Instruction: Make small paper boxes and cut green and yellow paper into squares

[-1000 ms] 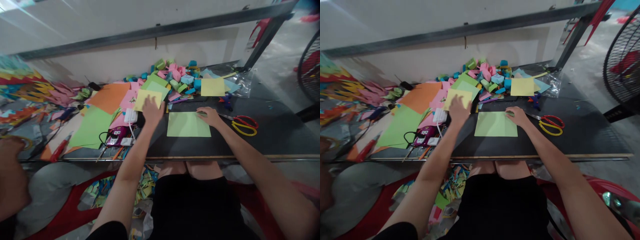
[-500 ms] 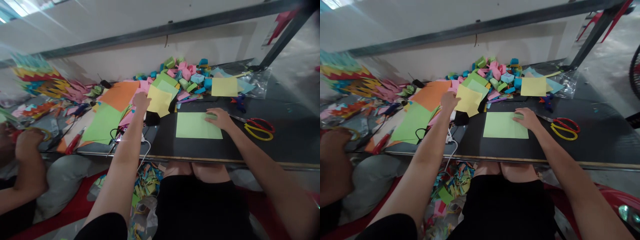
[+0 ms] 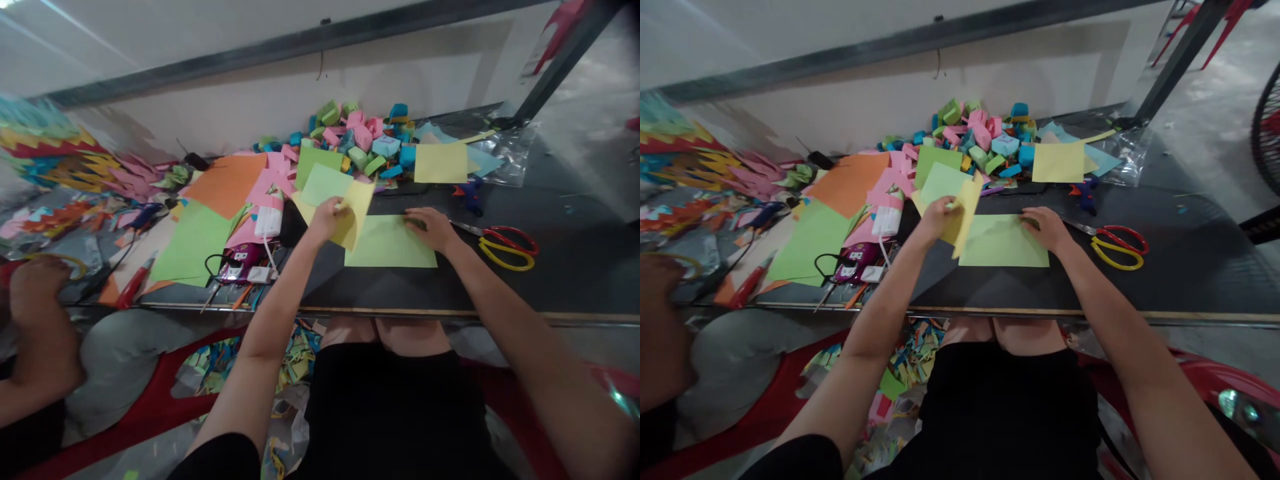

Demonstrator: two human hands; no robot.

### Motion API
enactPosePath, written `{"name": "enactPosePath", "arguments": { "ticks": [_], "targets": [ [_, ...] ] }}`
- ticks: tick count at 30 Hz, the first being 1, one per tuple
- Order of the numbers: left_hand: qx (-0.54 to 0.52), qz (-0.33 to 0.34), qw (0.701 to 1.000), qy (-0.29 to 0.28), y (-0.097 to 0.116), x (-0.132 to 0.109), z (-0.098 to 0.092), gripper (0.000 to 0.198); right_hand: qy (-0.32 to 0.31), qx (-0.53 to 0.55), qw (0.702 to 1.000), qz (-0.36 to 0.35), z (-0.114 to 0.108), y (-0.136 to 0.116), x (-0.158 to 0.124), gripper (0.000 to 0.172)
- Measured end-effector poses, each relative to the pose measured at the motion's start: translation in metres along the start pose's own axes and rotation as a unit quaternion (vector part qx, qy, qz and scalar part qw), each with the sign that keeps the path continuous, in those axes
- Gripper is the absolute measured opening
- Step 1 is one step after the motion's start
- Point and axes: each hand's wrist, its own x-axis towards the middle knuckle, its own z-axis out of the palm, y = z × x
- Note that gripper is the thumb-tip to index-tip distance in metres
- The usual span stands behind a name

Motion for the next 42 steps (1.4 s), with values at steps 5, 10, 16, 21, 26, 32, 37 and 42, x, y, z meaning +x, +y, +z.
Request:
{"name": "enactPosePath", "arguments": {
  "ticks": [5,10,16,21,26,32,37,42],
  "targets": [
    [0.155,-0.025,0.986,-0.049,-0.011,-0.014,0.037,0.046,-0.004,0.018,1.0,0.001,-0.001,-0.003,0.0,0.036],
    [0.216,0.044,0.975,0.014,-0.026,-0.017,0.045,0.043,-0.024,0.022,0.999,0.013,-0.004,-0.003,-0.002,0.033],
    [0.283,0.163,0.936,-0.131,-0.011,0.017,0.004,0.051,-0.025,0.024,0.999,0.028,-0.004,-0.002,-0.004,0.032],
    [0.253,0.33,0.865,-0.28,-0.008,0.046,-0.005,0.101,-0.02,0.008,1.0,0.022,-0.004,-0.004,-0.004,0.028],
    [0.272,0.279,0.853,-0.346,-0.03,0.048,0.022,0.113,-0.021,-0.003,1.0,0.017,-0.007,-0.008,-0.005,0.034],
    [0.257,0.208,0.906,-0.263,-0.039,0.022,0.031,0.106,-0.035,-0.018,0.999,0.014,-0.007,-0.012,-0.007,0.051],
    [0.238,0.209,0.923,-0.22,-0.033,0.008,0.03,0.104,-0.029,-0.024,0.999,0.011,-0.006,-0.013,-0.008,0.057],
    [0.221,0.205,0.924,-0.236,-0.029,0.008,0.024,0.104,-0.041,-0.032,0.999,0.006,-0.009,-0.015,-0.009,0.058]
  ]
}}
